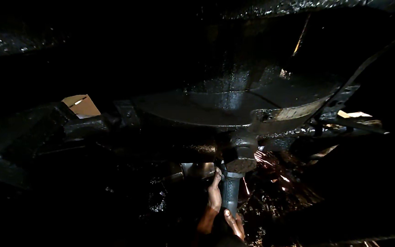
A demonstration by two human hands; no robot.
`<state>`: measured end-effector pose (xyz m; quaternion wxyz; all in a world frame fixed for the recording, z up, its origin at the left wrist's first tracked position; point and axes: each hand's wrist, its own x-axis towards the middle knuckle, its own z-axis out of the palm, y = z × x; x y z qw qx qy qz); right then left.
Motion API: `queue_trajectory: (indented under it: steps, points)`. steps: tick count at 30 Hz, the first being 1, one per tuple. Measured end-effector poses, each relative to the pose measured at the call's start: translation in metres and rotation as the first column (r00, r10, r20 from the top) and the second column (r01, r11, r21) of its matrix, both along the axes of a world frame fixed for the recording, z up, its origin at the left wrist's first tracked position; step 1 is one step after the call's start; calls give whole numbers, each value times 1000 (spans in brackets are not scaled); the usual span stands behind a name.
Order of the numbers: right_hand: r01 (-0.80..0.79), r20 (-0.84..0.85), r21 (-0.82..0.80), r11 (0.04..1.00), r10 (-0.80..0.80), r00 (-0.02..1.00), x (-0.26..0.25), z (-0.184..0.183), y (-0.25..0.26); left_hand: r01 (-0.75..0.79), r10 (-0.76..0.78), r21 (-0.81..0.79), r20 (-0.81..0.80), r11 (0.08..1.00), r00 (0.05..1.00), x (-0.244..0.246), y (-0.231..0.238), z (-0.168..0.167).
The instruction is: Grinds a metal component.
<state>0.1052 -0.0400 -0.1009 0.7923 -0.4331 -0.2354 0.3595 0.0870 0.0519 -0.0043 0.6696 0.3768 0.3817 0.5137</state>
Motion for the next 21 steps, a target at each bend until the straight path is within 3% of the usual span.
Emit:
queue_trajectory:
  steps: [21]
  points:
    - [13, -1, -16, 1000, -13, 1000, 3, 6, -2, 72, -71, 40, -28, 997, 997, 5, -2, 2]
